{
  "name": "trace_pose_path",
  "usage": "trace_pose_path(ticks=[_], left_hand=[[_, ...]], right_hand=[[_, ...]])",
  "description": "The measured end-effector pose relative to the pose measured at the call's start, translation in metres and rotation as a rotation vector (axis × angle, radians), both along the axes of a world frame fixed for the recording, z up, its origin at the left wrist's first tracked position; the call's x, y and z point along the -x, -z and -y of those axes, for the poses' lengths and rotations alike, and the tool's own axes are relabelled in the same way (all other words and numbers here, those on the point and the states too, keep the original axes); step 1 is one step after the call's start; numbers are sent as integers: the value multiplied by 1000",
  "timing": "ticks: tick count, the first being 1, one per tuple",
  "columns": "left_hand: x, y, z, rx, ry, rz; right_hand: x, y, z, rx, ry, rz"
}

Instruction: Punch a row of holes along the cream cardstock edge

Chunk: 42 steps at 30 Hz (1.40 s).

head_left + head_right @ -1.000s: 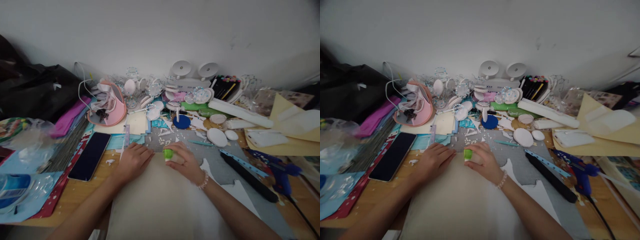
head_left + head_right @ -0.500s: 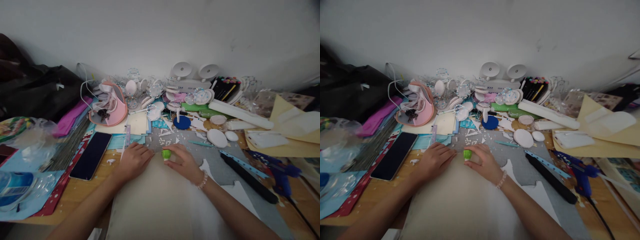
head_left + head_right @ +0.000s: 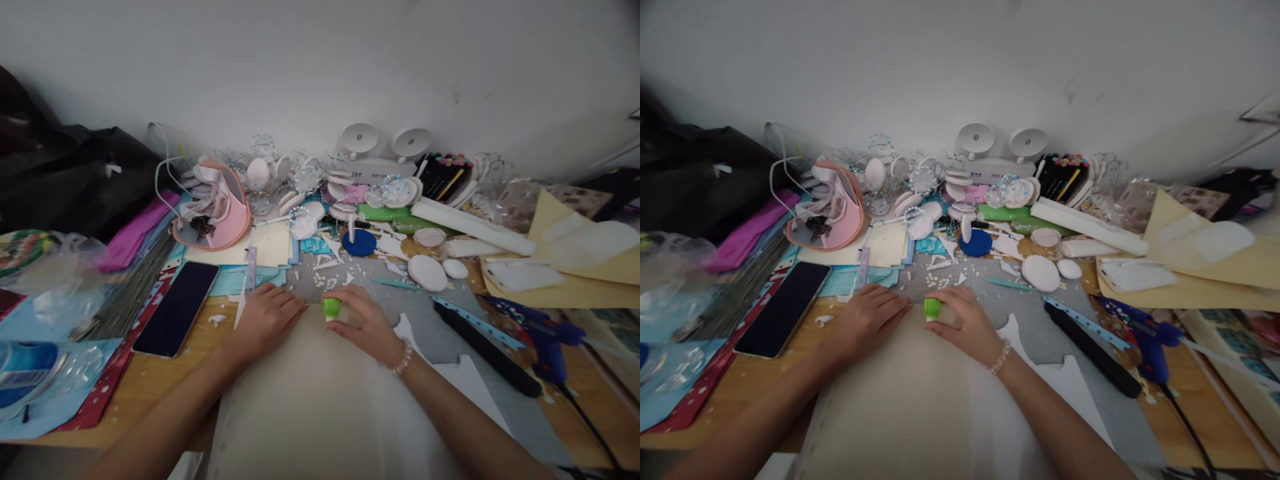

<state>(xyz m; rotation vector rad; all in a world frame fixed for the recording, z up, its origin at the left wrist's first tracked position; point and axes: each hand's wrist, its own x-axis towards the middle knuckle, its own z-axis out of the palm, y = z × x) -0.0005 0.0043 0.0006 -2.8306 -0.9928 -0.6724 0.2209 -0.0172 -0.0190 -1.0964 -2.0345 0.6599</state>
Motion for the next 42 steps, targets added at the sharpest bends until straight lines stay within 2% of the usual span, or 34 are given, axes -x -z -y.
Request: trace_pose_path(ticks=[7,18,33,42], left_hand=[[0,-1,0,-26,13,23],[2,-4,1,-20,-4,8],[2,-1,1,-12,-7,-1],[2,-2,2,12,-7,14]], right_hand=[[0,0,2,37,28,-24],[3,-1,1,74,-1,-31],[1,1,0,115,-26,-29],[-2,4,3,203,44,-105]])
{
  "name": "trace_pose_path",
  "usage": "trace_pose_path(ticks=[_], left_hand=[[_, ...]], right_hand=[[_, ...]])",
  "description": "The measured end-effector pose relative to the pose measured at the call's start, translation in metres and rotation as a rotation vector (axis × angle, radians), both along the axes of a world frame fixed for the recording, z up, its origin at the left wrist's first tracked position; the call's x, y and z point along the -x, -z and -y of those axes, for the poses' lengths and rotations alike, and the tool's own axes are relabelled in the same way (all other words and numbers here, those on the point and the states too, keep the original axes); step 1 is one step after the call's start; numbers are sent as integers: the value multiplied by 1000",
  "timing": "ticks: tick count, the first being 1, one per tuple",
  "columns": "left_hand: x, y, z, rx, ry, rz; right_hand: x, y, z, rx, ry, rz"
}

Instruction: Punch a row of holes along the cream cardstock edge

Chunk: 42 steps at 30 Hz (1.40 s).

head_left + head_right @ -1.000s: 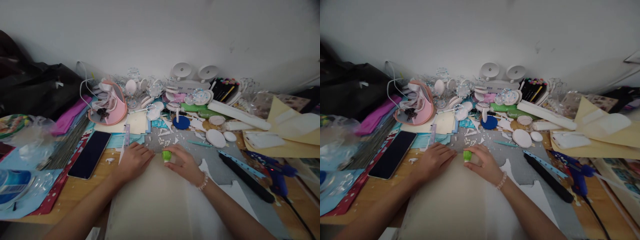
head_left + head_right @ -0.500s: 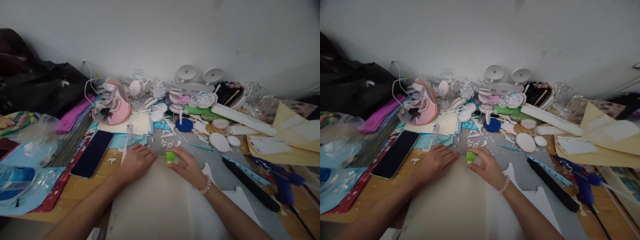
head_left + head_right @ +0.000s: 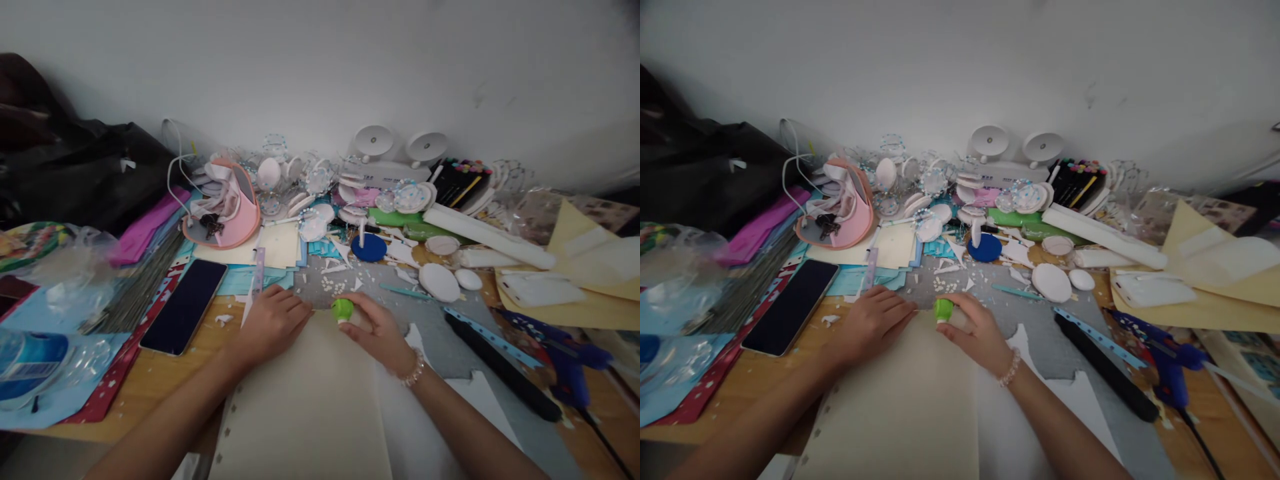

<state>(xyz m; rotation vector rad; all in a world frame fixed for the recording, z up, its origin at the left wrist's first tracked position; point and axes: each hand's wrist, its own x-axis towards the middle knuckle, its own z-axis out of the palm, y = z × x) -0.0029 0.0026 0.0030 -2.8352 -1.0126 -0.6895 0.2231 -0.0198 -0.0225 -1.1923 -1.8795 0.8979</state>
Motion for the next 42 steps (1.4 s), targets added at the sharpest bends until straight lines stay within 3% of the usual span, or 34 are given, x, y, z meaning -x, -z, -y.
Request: trace_pose_path(ticks=[9,23,29,36,42], left_hand=[[1,0,-1,-47,15,0],[1,1,0,-60,19,-38],[1,2,0,-47,11,-40],[0,0,2,17,2,13],[-3,-2,3,69,17,-14]], right_hand=[[3,-2,-2,-14,-58,71],[4,-2,-5,0,-45,-55],[1,4,-4,83,4,-129],[0,12,-2,289,35,-254],[2,5,-3,253,1,-128]])
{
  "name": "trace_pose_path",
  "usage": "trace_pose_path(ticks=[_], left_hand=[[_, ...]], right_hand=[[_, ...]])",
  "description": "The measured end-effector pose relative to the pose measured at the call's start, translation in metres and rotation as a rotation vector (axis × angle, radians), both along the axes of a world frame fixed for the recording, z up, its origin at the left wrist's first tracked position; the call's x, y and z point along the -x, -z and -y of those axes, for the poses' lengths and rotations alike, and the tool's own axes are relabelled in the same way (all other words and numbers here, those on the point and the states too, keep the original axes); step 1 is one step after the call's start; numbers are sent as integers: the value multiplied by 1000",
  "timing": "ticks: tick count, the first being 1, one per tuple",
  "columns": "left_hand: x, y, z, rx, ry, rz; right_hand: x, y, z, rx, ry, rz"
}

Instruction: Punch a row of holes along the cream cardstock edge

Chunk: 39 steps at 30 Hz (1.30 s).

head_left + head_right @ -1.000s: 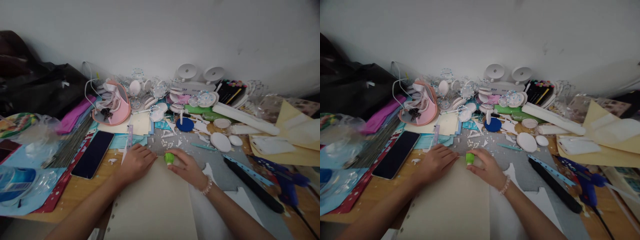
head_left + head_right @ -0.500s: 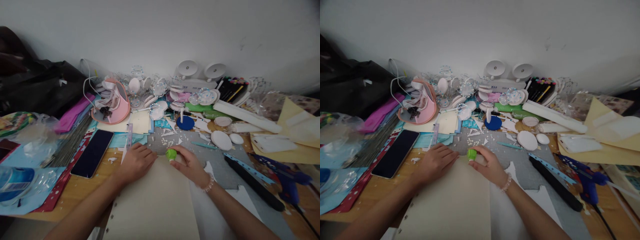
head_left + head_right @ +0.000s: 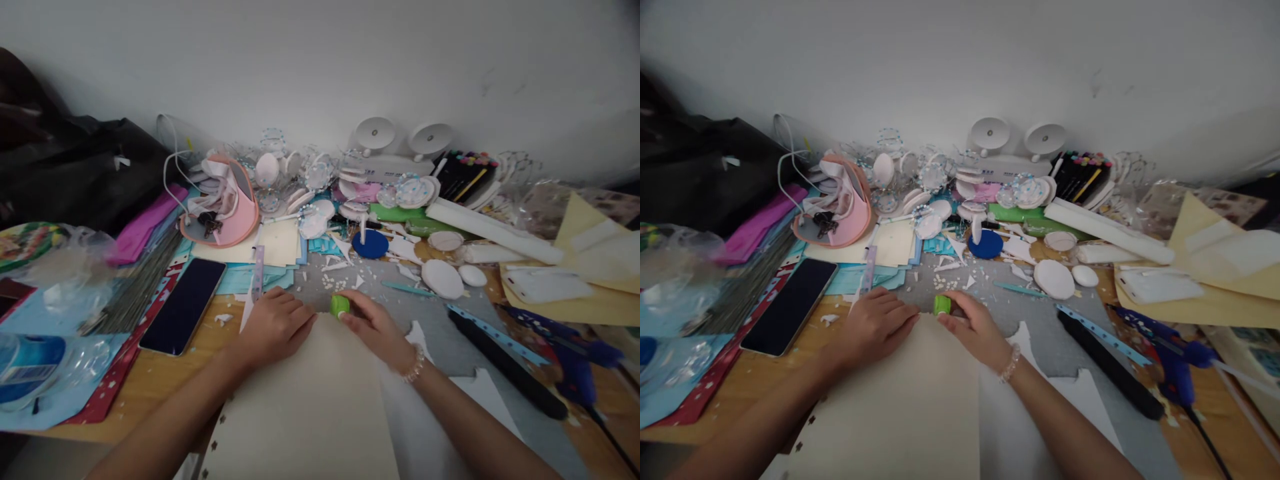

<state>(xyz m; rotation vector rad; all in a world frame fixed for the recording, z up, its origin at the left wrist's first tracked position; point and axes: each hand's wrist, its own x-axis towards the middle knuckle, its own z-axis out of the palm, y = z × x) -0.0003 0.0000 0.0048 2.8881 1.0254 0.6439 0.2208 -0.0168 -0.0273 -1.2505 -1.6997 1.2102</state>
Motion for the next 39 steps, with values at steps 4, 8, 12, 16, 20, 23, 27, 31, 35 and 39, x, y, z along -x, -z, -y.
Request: trace_pose_path(ticks=[4,8,12,16,20,23,27,31,35,39], left_hand=[[0,1,0,20,1,5],[0,1,0,56,-4,8],[0,3,0,121,3,17],[0,4,1,141,-5,11],[1,3,2,120,-2,-8],[2,2,2,90,0,-15],[2,2,1,50,-14,-29],[2,2,2,37,-18,-28],[2,1,2,6,-20,-21],[4,2,1,-36,-30,-2]], right_hand=[[1,-3,0,-9,-22,-1],[3,-5,0,-13,-18,16],[2,-3,0,-28,-25,59],[0,0,1,-54,-45,94],[-1,1,2,-136,-83,120],[0,-1,2,-203,-112,159],[1,-3,2,-226,-107,180],[1,-3,3,-214,-101,163],[-1,-2,3,-223,-118,141],[0,-2,3,-316,-147,214]])
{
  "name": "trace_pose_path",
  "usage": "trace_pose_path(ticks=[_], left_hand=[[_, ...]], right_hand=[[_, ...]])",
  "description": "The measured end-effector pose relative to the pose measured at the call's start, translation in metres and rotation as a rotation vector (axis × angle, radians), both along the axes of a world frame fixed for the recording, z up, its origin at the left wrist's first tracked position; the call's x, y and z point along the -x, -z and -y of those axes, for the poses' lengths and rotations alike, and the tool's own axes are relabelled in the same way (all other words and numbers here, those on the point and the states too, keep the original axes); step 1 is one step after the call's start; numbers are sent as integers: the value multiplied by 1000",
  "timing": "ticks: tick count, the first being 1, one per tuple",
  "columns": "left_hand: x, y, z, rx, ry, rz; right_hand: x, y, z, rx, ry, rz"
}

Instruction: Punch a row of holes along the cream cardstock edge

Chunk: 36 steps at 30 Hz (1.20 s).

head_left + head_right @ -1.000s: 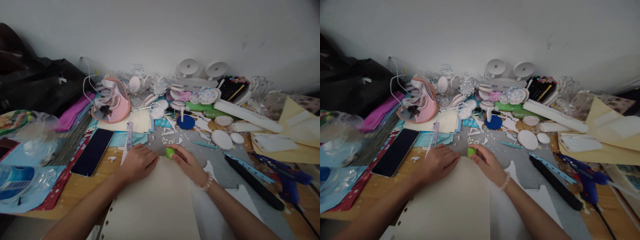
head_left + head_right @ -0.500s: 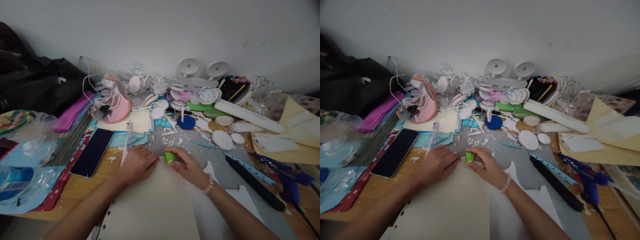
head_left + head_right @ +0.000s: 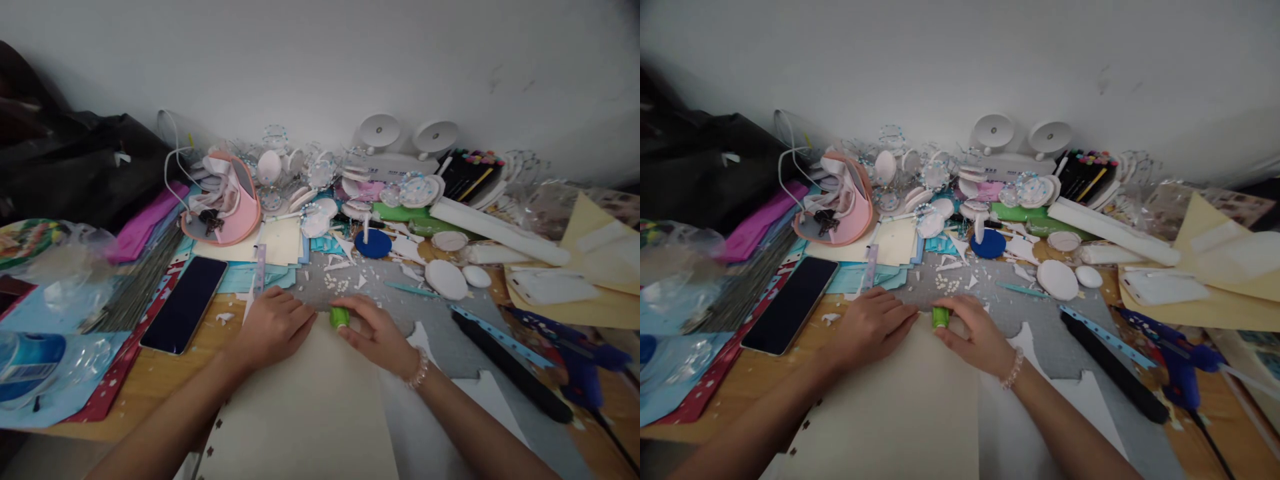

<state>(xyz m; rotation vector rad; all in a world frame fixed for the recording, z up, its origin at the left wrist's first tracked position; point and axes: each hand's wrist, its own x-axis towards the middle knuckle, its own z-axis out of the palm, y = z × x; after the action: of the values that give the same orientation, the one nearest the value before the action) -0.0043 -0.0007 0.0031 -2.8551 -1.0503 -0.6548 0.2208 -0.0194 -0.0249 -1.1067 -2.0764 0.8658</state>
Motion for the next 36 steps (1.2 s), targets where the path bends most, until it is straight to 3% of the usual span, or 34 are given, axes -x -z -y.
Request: trace_pose_path(ticks=[4,10,19,27,36], left_hand=[[2,0,-2,-38,-8,33],[3,-5,1,-195,35,36],[9,-9,11,-400,78,10],[10,-8,10,-394,67,-2],[9,-6,8,-368,72,-1]], right_hand=[[1,-2,0,-75,19,47],[-7,-15,3,-112,140,-70],[-12,-32,9,-219,43,-89],[-12,-29,7,-239,-8,-43],[-9,-22,1,-295,-21,275]])
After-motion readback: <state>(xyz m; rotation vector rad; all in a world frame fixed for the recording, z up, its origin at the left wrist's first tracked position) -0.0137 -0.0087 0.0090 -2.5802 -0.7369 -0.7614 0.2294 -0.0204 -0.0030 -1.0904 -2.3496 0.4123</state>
